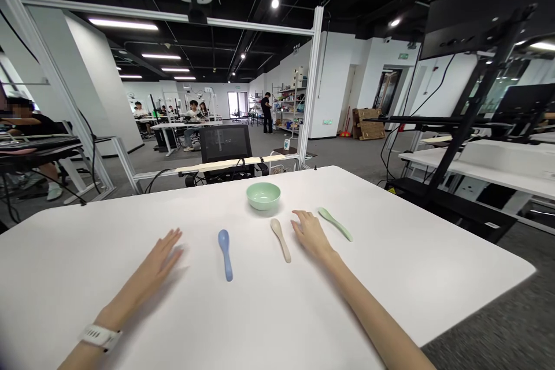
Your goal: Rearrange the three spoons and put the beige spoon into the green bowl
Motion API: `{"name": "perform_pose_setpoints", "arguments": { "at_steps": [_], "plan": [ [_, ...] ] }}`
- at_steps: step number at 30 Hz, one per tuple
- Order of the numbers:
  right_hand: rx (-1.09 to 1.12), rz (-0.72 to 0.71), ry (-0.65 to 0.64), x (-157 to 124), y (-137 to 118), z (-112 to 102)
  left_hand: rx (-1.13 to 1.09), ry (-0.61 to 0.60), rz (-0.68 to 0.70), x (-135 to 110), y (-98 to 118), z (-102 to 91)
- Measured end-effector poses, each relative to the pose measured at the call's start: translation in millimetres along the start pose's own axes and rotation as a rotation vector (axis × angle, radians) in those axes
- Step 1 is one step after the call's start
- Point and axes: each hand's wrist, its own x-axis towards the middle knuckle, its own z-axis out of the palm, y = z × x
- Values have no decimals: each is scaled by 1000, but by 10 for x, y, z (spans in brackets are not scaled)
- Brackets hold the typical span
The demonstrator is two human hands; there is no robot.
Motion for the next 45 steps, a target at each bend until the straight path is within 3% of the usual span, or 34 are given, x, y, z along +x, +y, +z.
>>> {"name": "perform_pose_setpoints", "arguments": {
  "at_steps": [4, 8, 20, 26, 31, 35, 38, 41, 45],
  "plan": [
    [-139, -17, -152, 57, 219, 74, 121, 11, -312, -359, -710, -137],
    [-165, 78, -304, 10, 287, 176, 172, -32, -480, -535, -967, -123],
    [-135, 93, -280, -31, 295, 168, 151, -43, -513, -551, -845, -145],
    [42, 70, -104, -96, -120, -28, 164, -38, -502, -544, -853, -120],
    [80, 176, -207, -254, -555, -14, 157, -30, -494, -548, -848, -126],
    [160, 197, -201, -289, -594, 45, 158, -31, -499, -548, -837, -139],
    [220, 167, -103, -107, -516, -50, 165, -33, -500, -544, -824, -148],
    [196, 76, -37, 289, -518, -265, 172, -54, -500, -533, -808, -163],
    [0, 35, -147, 935, -699, -485, 182, -81, -511, -517, -791, -176]
  ]
}}
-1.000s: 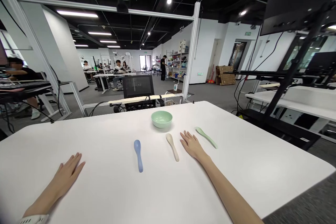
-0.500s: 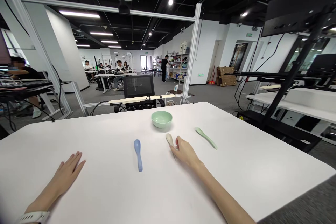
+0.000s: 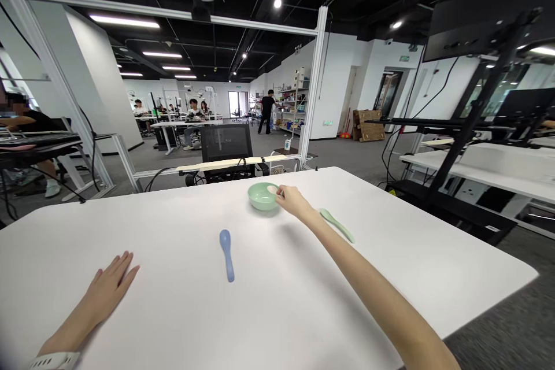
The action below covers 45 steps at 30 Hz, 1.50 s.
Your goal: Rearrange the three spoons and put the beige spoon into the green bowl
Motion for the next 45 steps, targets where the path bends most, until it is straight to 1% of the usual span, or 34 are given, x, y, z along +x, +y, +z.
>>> {"name": "perform_pose_setpoints", "arguments": {
  "at_steps": [3, 7, 10, 13, 18, 20, 22, 25, 27, 29, 31, 33, 36, 40, 43, 45],
  "plan": [
    [-125, 2, -132, 357, -161, -37, 3, 6, -1, 4, 5, -3],
    [-174, 13, -222, 619, -271, 92, 1, -11, 3, 5, 2, -6],
    [-215, 21, -267, 714, -302, 193, -3, -5, 4, 4, -2, -2],
    [-241, 23, -282, 768, -315, 255, -15, 13, 1, 4, -6, 9],
    [-245, 22, -286, 768, -303, 255, -21, 15, 12, -2, -9, 5],
    [-232, 11, -270, 711, -260, 207, -17, 11, 10, -5, -5, -5],
    [-224, -3, -218, 605, -169, 151, -11, 2, 8, -6, -2, -11],
    [-183, -45, -34, 336, 83, 124, -7, -9, 8, -4, -2, -3],
    [-130, -85, 99, 93, 314, 184, -16, 6, 11, -2, -3, 12],
    [-97, -106, 156, -173, 563, 304, -27, 32, 15, -2, -3, 27],
    [-89, -108, 155, -423, 795, 458, -31, 44, 15, -7, 0, 31],
    [-90, -100, 108, -616, 983, 608, -28, 40, 14, -13, 5, 22],
    [-101, -69, 17, -760, 1157, 774, -20, 29, 16, -19, 8, 7],
    [-103, -34, -28, -778, 1226, 863, -9, 38, 13, -10, -6, 25],
    [-98, -27, -44, -779, 1219, 874, -6, 51, 4, 1, -17, 39],
    [-101, -24, -50, -787, 1210, 872, -1, 30, 0, 4, -16, 29]
  ]
}}
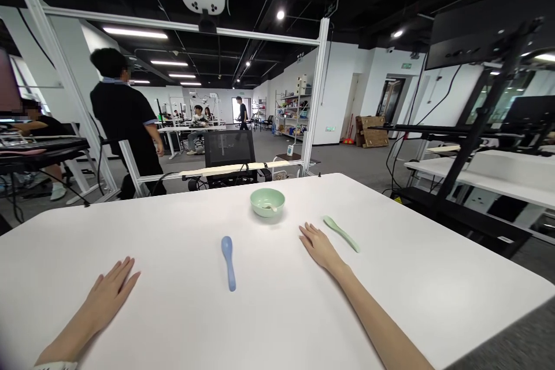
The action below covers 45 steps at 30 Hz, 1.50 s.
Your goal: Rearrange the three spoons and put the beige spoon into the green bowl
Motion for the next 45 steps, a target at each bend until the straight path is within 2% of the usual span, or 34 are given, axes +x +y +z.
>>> {"name": "perform_pose_setpoints", "arguments": {
  "at_steps": [3, 9, 14, 18, 21, 23, 26, 29, 33, 36, 39, 42, 45],
  "plan": [
    [-5, 3, -5, -10, -9, -6, 5, -43, -4, -1, 8, -28],
    [16, 8, -17, -9, -19, -24, -29, 19, 2, 2, -19, 14],
    [35, -1, -8, -13, -17, -39, -25, -1, -2, 20, -50, 48],
    [49, 5, 57, 123, -92, -191, -20, 6, 0, 22, -44, 48],
    [47, 6, 136, 387, -319, -450, -7, 1, -2, 15, -32, 47],
    [32, 6, 139, 625, -556, -645, 2, 0, -4, 11, -27, 45],
    [-34, 22, -20, 999, -940, -856, 12, -6, -2, 9, -25, 38],
    [-84, 47, -143, 1303, -1231, -897, 17, -18, 5, 9, -23, 33],
    [-129, 82, -255, 1522, -1414, -786, 19, -20, 7, 1, 4, 15],
    [-143, 104, -293, 1572, -1457, -720, 35, -47, 3, -17, 45, -21],
    [-126, 110, -266, 1563, -1468, -736, 36, -70, 3, -36, 77, -57],
    [-93, 94, -176, 1469, -1452, -834, 25, -68, 3, -44, 80, -64],
    [-36, 50, -27, 1211, -1393, -943, 18, -44, -2, -41, 66, -47]
  ]
}}
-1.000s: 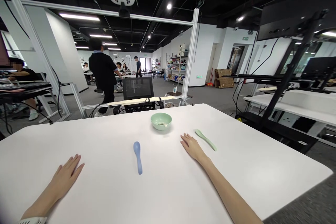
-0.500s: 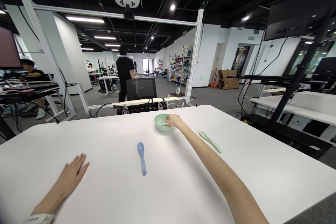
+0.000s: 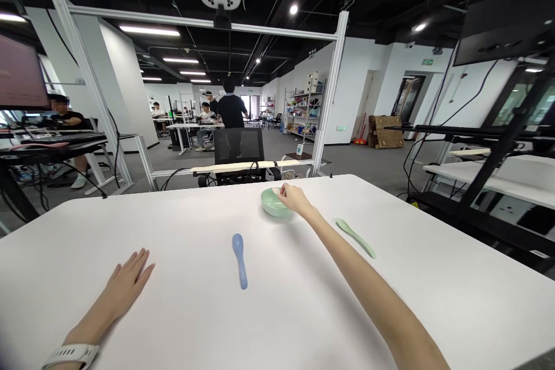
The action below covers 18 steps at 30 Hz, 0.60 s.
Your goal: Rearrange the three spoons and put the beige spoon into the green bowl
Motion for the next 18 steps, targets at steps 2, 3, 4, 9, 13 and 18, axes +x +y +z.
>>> {"name": "perform_pose_setpoints", "arguments": {
  "at_steps": [2, 3, 4, 9, 13, 18],
  "plan": [
    [54, -61, 134, -272, 73, -6, -4, 17, 6, 5, -12, 13],
    [75, -93, 192, -428, 112, 20, -6, 21, 11, 7, -17, 17],
    [90, -119, 228, -590, 149, 67, -6, 23, 16, 9, -22, 20],
    [114, -81, 163, -1254, 267, 483, -7, 32, 23, 13, -22, 10],
    [149, -1, 115, -1449, 273, 700, -22, 17, 19, 9, -7, -10],
    [215, 35, 121, -1485, 269, 714, -45, 45, 14, 17, -32, 6]
  ]
}}
